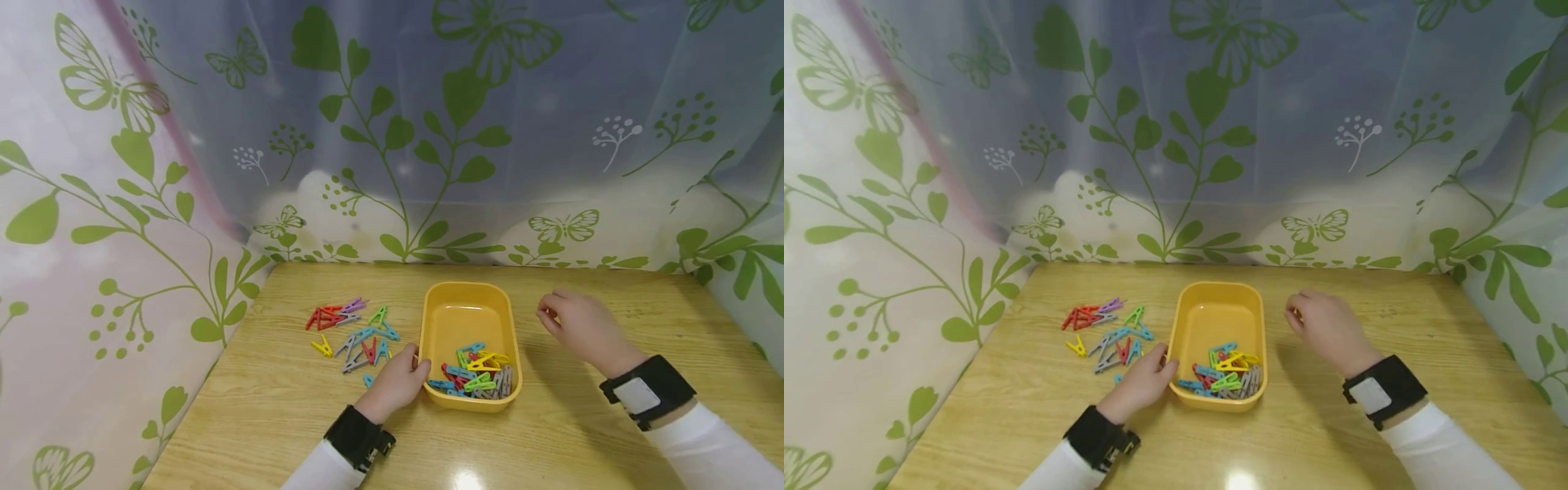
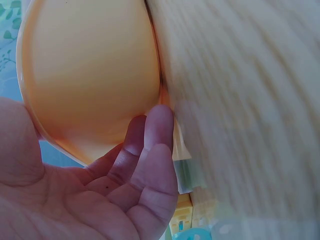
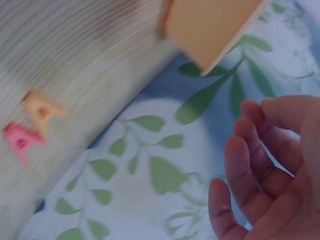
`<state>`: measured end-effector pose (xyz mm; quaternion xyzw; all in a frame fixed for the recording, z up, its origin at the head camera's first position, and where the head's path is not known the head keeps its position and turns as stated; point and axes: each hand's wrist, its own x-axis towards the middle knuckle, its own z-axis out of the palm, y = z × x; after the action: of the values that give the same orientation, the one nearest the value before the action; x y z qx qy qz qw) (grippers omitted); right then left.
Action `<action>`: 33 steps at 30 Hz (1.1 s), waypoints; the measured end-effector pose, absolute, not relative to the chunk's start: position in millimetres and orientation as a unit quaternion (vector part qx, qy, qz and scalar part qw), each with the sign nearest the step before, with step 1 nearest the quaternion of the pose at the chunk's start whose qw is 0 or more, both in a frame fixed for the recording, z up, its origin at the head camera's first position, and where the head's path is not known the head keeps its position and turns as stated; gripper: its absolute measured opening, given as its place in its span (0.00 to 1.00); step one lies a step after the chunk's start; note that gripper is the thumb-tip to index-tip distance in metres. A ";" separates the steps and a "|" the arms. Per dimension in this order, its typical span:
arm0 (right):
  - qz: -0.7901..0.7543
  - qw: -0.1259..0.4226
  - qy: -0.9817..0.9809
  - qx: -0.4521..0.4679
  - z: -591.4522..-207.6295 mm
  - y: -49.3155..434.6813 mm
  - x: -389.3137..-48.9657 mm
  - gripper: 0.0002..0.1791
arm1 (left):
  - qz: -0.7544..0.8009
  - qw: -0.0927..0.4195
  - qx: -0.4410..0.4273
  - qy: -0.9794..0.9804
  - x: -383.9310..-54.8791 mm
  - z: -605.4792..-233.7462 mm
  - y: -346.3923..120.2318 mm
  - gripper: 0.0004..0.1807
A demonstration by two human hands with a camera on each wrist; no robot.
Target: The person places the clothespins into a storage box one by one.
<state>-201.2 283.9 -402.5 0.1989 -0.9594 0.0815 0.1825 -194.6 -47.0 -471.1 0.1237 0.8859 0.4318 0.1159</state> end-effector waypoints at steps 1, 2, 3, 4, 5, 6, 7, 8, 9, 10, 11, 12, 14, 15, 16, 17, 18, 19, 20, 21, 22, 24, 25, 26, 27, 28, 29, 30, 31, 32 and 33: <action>0.079 0.178 -0.963 0.187 -404.0 287.9 -202.9 0.05 | 0.431 0.116 0.123 0.886 -194.5 -470.9 -47.2 0.16; 0.076 0.172 -0.966 0.176 -405.8 291.5 -204.5 0.05 | 0.431 0.117 0.122 0.886 -194.2 -470.8 -47.3 0.16; 0.072 0.165 -0.969 0.167 -407.8 294.7 -205.9 0.05 | 0.431 0.118 0.122 0.886 -193.8 -470.8 -47.5 0.16; 0.069 0.160 -0.972 0.159 -409.8 297.5 -207.1 0.06 | 0.432 0.120 0.121 0.886 -193.5 -470.9 -47.8 0.16; 0.064 0.154 -0.974 0.152 -412.0 299.9 -208.0 0.06 | 0.432 0.121 0.120 0.886 -193.1 -470.9 -48.0 0.16; 0.061 0.149 -0.976 0.146 -414.3 301.9 -208.7 0.06 | 0.432 0.122 0.120 0.885 -192.8 -471.1 -48.2 0.17; 0.058 0.146 -0.978 0.141 -416.5 303.9 -209.2 0.07 | 0.432 0.123 0.120 0.885 -192.5 -471.3 -48.3 0.17; 0.054 0.141 -0.979 0.136 -418.9 306.0 -209.6 0.07 | 0.432 0.123 0.121 0.885 -192.3 -471.5 -48.4 0.17; 0.051 0.137 -0.981 0.131 -421.4 308.1 -209.9 0.07 | 0.432 0.124 0.122 0.885 -192.3 -471.7 -48.4 0.17; 0.048 0.131 -0.982 0.125 -423.7 310.1 -210.1 0.07 | 0.432 0.123 0.122 0.885 -192.3 -471.9 -48.4 0.16; 0.045 0.125 -0.984 0.120 -426.1 312.1 -210.4 0.07 | 0.432 0.122 0.124 0.885 -192.3 -472.1 -48.3 0.16; 0.043 0.118 -0.986 0.113 -428.5 314.1 -210.9 0.07 | 0.432 0.121 0.125 0.885 -192.5 -472.2 -48.2 0.16; 0.040 0.103 -0.989 0.103 -433.2 318.7 -212.4 0.07 | 0.432 0.121 0.126 0.885 -192.8 -472.5 -47.9 0.16; 0.040 0.095 -0.990 0.098 -435.1 320.3 -213.2 0.07 | 0.433 0.121 0.125 0.884 -193.1 -472.7 -47.8 0.16; 0.041 0.085 -0.991 0.094 -436.4 322.2 -213.9 0.08 | 0.433 0.122 0.126 0.884 -193.3 -472.6 -47.7 0.16; 0.044 0.075 -0.992 0.090 -437.7 324.3 -214.8 0.08 | 0.433 0.122 0.126 0.884 -193.5 -472.7 -47.7 0.16; 0.047 0.065 -0.993 0.086 -439.2 326.3 -215.8 0.08 | 0.434 0.123 0.126 0.883 -193.8 -472.6 -47.8 0.16; 0.049 0.057 -0.994 0.084 -441.1 328.7 -216.7 0.09 | 0.434 0.123 0.127 0.883 -194.0 -472.6 -47.9 0.16; 0.052 0.049 -0.994 0.081 -442.6 330.7 -217.4 0.09 | 0.434 0.123 0.129 0.883 -194.1 -472.7 -48.0 0.16; 0.054 0.043 -0.995 0.079 -444.0 332.7 -218.0 0.09 | 0.434 0.123 0.130 0.883 -194.2 -472.5 -48.2 0.16; 0.055 0.037 -0.995 0.077 -445.9 334.9 -218.7 0.09 | 0.435 0.123 0.131 0.882 -194.3 -472.4 -48.3 0.16; 0.055 0.035 -0.995 0.074 -450.0 338.2 -219.6 0.10 | 0.435 0.123 0.133 0.882 -194.4 -472.3 -48.4 0.16; 0.054 0.036 -0.995 0.073 -451.3 339.5 -219.6 0.11 | 0.435 0.122 0.133 0.882 -194.4 -472.3 -48.5 0.16; 0.054 0.036 -0.995 0.072 -452.4 340.2 -219.6 0.11 | 0.436 0.123 0.132 0.882 -194.5 -472.3 -48.4 0.16; 0.054 0.038 -0.995 0.072 -453.4 340.8 -219.5 0.12 | 0.436 0.123 0.132 0.882 -194.6 -472.2 -48.4 0.16; 0.054 0.038 -0.995 0.071 -454.1 341.2 -219.3 0.13 | 0.437 0.123 0.131 0.881 -194.6 -472.1 -48.4 0.16; 0.055 0.039 -0.995 0.072 -454.4 341.3 -219.1 0.14 | 0.438 0.124 0.131 0.881 -194.7 -472.0 -48.4 0.16; 0.056 0.040 -0.995 0.072 -454.6 341.4 -218.8 0.14 | 0.439 0.124 0.130 0.881 -194.7 -472.1 -48.4 0.17; 0.057 0.040 -0.995 0.071 -455.3 341.5 -218.9 0.15 | 0.439 0.124 0.130 0.880 -194.8 -472.2 -48.5 0.17; 0.057 0.038 -0.995 0.071 -455.7 341.4 -218.8 0.15 | 0.439 0.124 0.130 0.881 -194.8 -472.2 -48.5 0.17; 0.058 0.037 -0.995 0.072 -455.9 341.1 -218.5 0.15 | 0.438 0.124 0.130 0.881 -194.9 -472.2 -48.6 0.17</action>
<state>-218.5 341.1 -455.9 0.0723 -0.9950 0.0580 0.0372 -194.9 -48.6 -472.2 0.1297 0.8807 0.4384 0.1239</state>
